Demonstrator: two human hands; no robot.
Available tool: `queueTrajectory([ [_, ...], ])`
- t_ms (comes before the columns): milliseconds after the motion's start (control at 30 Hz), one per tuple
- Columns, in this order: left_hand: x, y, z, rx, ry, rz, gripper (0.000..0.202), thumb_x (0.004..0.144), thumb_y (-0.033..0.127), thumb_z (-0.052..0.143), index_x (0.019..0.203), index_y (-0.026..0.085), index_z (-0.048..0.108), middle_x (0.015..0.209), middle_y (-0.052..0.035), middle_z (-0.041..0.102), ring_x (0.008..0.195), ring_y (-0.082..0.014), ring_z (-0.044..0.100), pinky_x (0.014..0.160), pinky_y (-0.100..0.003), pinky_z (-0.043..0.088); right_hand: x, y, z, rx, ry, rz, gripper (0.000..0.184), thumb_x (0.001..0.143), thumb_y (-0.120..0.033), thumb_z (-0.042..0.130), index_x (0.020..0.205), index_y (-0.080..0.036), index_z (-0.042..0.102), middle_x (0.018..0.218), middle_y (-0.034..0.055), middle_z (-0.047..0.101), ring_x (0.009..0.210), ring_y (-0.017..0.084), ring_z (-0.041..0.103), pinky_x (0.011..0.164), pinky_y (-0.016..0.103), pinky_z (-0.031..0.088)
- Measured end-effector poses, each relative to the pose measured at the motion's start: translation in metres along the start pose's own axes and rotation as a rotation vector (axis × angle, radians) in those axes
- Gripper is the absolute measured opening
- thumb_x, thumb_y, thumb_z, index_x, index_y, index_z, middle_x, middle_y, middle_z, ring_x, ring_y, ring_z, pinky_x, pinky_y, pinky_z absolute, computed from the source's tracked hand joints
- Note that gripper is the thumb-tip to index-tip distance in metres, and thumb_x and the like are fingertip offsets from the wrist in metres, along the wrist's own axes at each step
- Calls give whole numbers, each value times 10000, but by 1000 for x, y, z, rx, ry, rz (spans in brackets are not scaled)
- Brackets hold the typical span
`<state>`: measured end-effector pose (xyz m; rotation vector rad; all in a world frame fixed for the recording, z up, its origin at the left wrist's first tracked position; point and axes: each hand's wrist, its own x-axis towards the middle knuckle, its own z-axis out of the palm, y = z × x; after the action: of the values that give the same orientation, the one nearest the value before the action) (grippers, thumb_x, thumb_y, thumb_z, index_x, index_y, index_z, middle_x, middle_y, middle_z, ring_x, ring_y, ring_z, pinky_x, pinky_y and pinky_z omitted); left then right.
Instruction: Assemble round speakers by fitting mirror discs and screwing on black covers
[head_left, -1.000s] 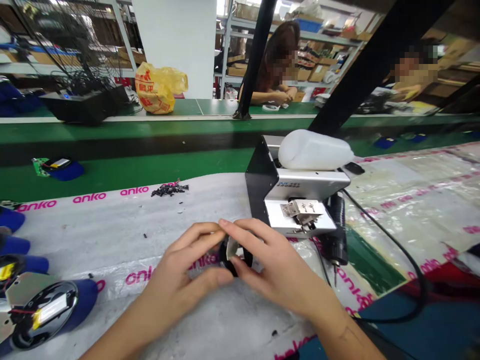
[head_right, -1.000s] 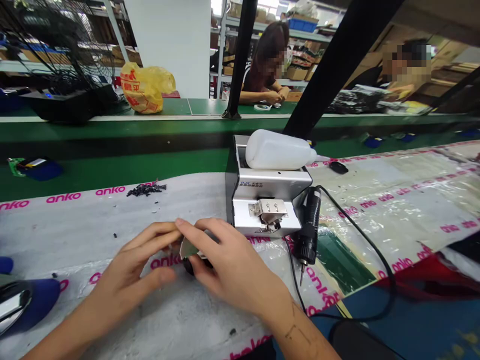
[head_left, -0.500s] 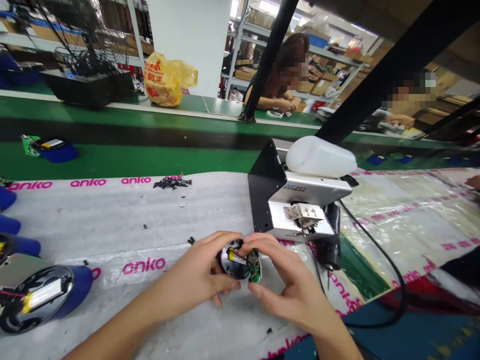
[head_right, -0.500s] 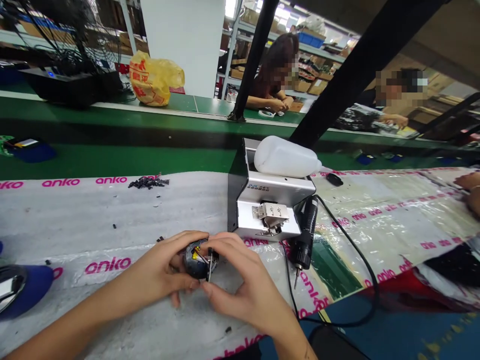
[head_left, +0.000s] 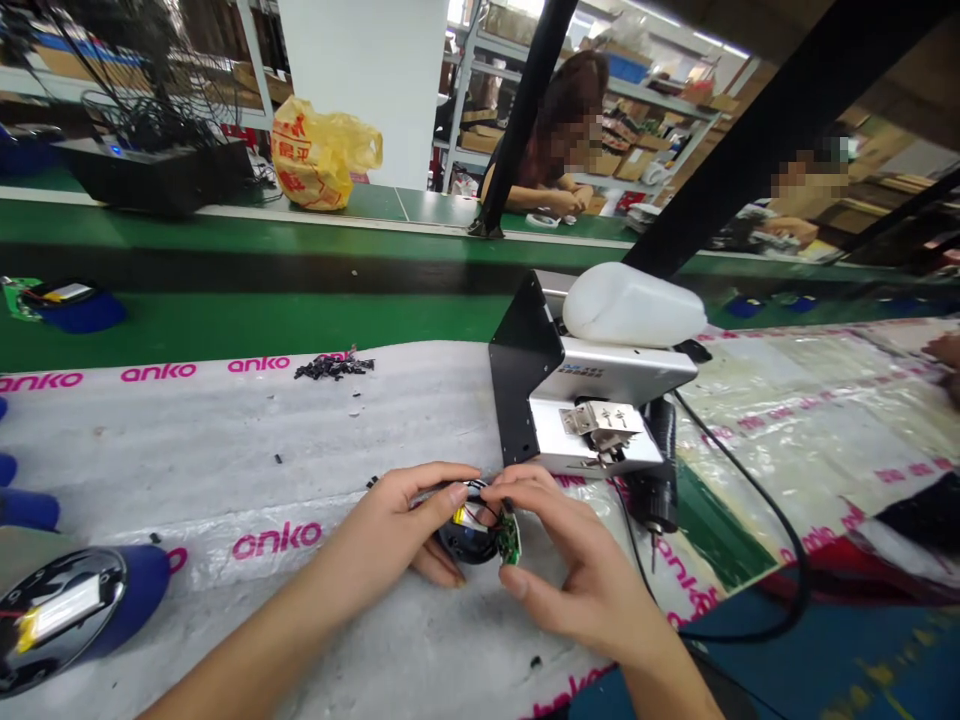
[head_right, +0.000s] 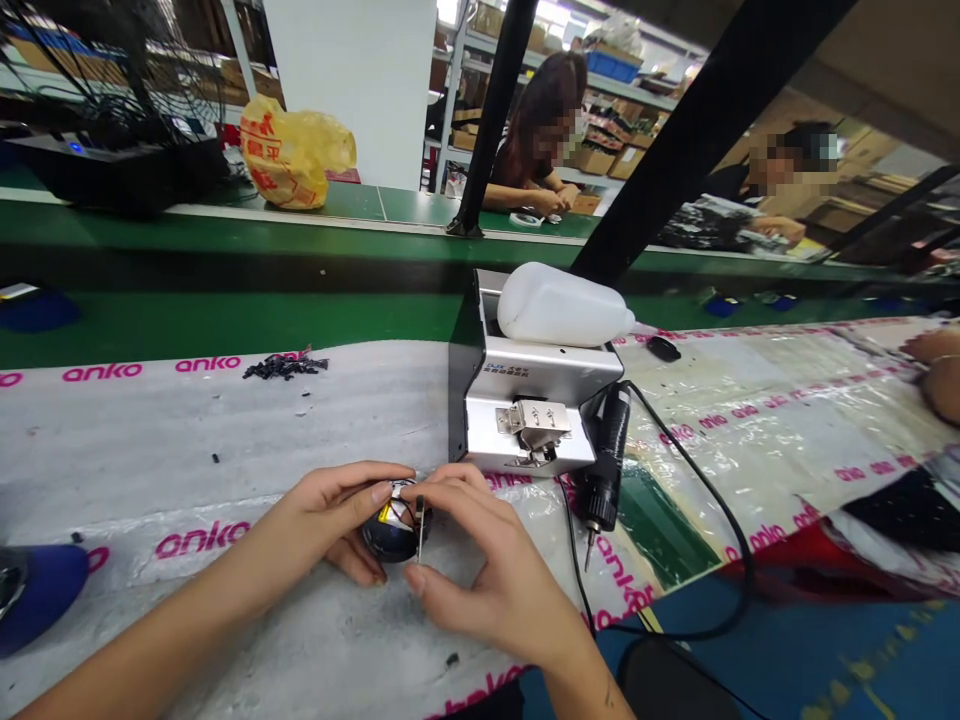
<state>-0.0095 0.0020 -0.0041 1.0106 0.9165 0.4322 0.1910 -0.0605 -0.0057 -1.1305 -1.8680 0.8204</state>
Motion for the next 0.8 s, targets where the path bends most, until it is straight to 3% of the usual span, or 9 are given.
queueTrajectory([
  [167, 1, 0, 10, 79, 68, 47, 238, 927, 352, 575, 1101, 234, 687, 801, 4, 732, 415, -99, 647, 428, -182, 533, 3, -7, -3, -67, 4, -17, 464, 868, -143, 624, 1309, -273, 565, 1101, 66, 630, 1126, 243, 534, 964, 400, 493],
  [300, 0, -6, 16, 234, 168, 167, 210, 928, 358, 540, 1011, 249, 699, 568, 52, 619, 336, -101, 560, 322, -149, 404, 1, -13, -5, -207, -29, -19, 504, 915, -170, 609, 1390, -307, 512, 1214, 62, 586, 1153, 209, 546, 988, 344, 503],
  [400, -1, -9, 17, 293, 185, 225, 186, 917, 338, 542, 962, 261, 706, 488, 77, 533, 308, -96, 506, 307, -144, 360, -3, -17, -5, -339, -50, -17, 556, 947, -166, 564, 1466, -321, 438, 1313, 72, 528, 1199, 189, 555, 1011, 305, 511],
  [500, -1, -10, 16, 298, 172, 240, 199, 907, 302, 526, 969, 264, 711, 518, 72, 553, 307, -86, 492, 317, -149, 358, -1, -20, -5, -410, -46, -45, 578, 965, -198, 574, 1496, -329, 389, 1340, 74, 558, 1217, 201, 578, 996, 315, 540],
  [700, 1, -14, 11, 241, 114, 256, 348, 889, 205, 483, 1160, 267, 692, 561, 63, 569, 333, -99, 533, 312, -158, 362, 11, -18, -3, -459, -19, -182, 339, 934, -170, 639, 1262, -249, 610, 1243, 79, 675, 1134, 214, 652, 950, 346, 584],
  [800, -3, -13, 2, 196, 8, 239, 390, 916, 201, 475, 1261, 256, 648, 575, 52, 605, 416, -118, 603, 412, -186, 468, 15, -16, -2, -499, -41, -244, 334, 941, -158, 627, 1267, -229, 634, 1250, 93, 675, 1142, 219, 644, 956, 368, 583],
])
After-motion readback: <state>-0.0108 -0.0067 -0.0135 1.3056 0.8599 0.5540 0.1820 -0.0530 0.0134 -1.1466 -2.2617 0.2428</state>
